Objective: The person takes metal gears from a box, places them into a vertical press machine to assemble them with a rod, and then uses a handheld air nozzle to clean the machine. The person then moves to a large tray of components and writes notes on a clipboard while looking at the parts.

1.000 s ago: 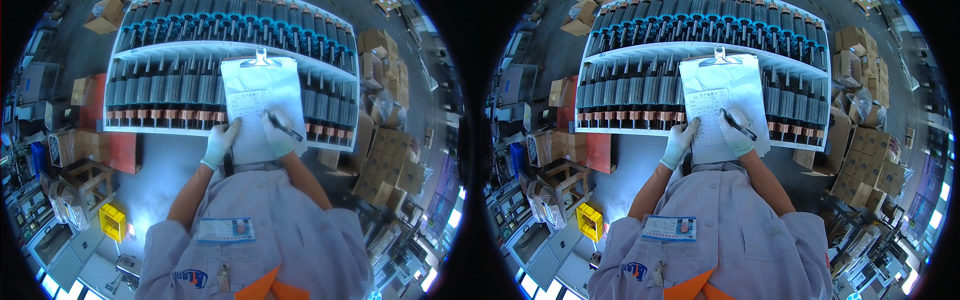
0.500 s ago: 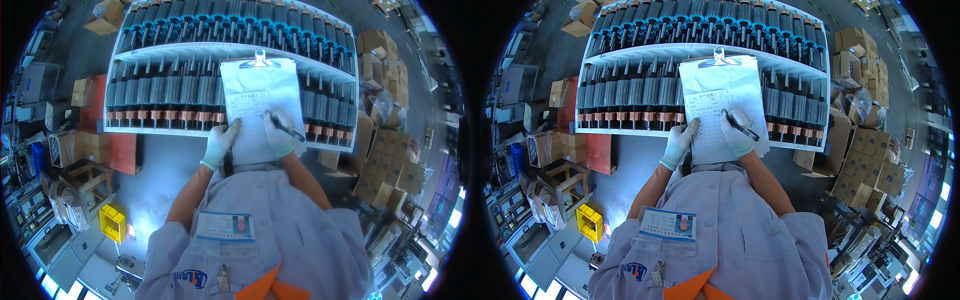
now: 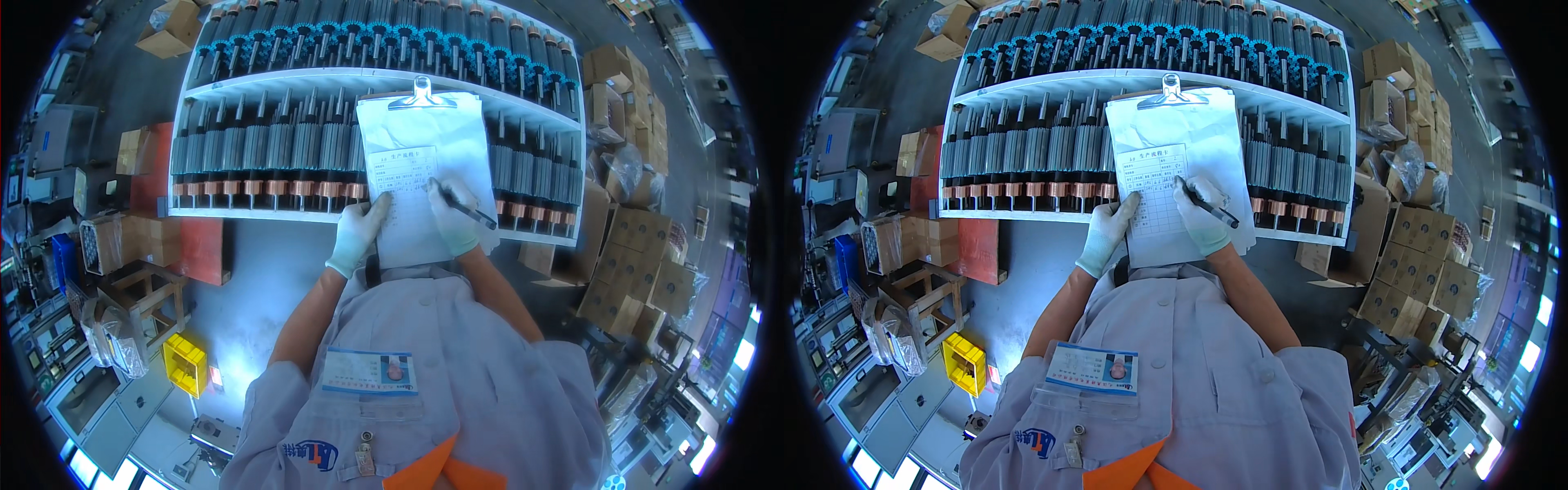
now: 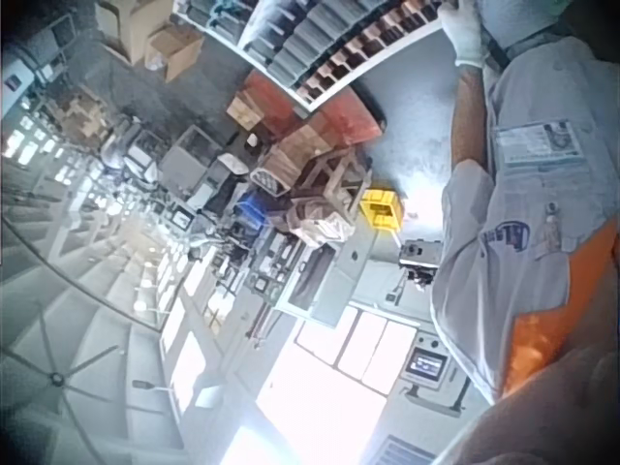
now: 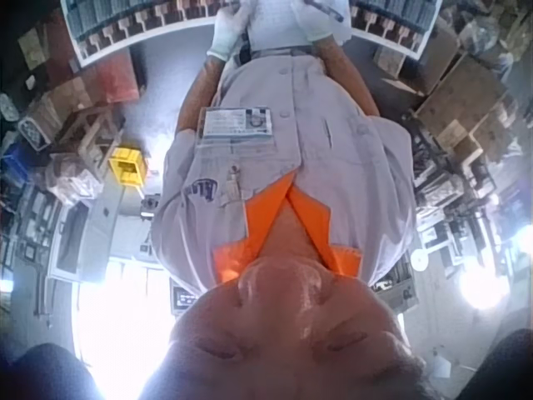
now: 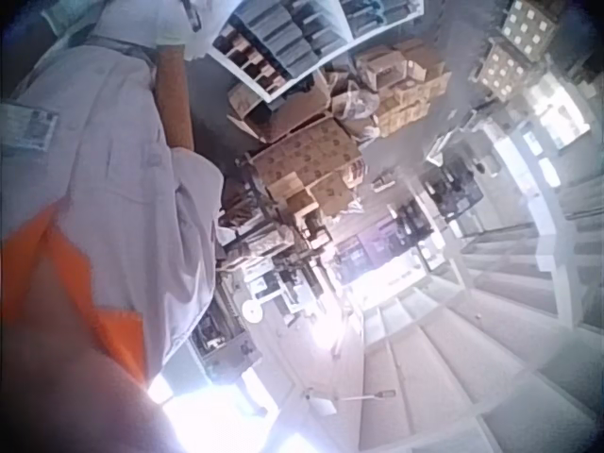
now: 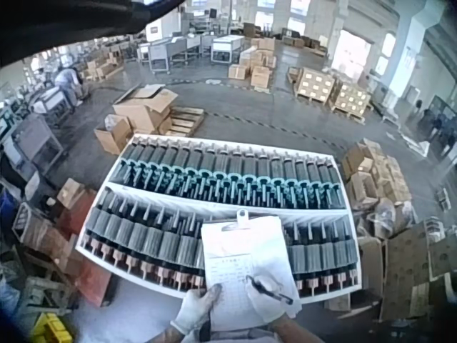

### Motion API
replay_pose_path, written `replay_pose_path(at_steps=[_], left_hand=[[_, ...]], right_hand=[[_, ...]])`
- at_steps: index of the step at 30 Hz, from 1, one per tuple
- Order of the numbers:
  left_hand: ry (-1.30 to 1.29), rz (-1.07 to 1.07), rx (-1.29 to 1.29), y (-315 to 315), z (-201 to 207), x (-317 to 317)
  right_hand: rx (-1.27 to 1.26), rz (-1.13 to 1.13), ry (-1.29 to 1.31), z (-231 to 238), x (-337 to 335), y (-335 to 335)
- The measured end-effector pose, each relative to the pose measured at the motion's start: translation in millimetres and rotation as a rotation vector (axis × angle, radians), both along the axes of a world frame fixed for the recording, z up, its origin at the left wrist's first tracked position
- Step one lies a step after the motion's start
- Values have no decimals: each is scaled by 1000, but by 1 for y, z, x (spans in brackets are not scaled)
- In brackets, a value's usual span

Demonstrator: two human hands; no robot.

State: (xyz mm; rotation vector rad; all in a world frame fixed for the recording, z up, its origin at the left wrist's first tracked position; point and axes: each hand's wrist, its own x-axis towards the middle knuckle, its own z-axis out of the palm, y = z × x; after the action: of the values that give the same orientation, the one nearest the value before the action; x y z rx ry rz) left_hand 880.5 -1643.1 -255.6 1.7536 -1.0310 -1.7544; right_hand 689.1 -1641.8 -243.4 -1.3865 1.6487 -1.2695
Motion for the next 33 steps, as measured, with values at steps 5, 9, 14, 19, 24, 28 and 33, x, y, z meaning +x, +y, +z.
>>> replay_pose_path(at_steps=[5, 9, 14, 19, 24, 28, 33], left_hand=[[31, 29, -14, 2, -9, 1], [52, 45, -25, 3, -4, -1], [26, 43, -26, 1, -1, -1], [10, 21, 5, 2, -3, 2], [14, 24, -20, 2, 2, -1], [70, 41, -31, 3, -2, 0], [30, 35, -27, 1, 5, -1]], right_hand=[[10, -15, 52, 3, 1, -1], [-34, 14, -1, 5, 3, -1], [33, 8, 98, -8, -4, 2], [-55, -31, 49, 5, 3, -1], [102, -29, -53, 6, -3, 2], [52, 14, 16, -6, -6, 1], [56, -4, 34, 5, -3, 1]])
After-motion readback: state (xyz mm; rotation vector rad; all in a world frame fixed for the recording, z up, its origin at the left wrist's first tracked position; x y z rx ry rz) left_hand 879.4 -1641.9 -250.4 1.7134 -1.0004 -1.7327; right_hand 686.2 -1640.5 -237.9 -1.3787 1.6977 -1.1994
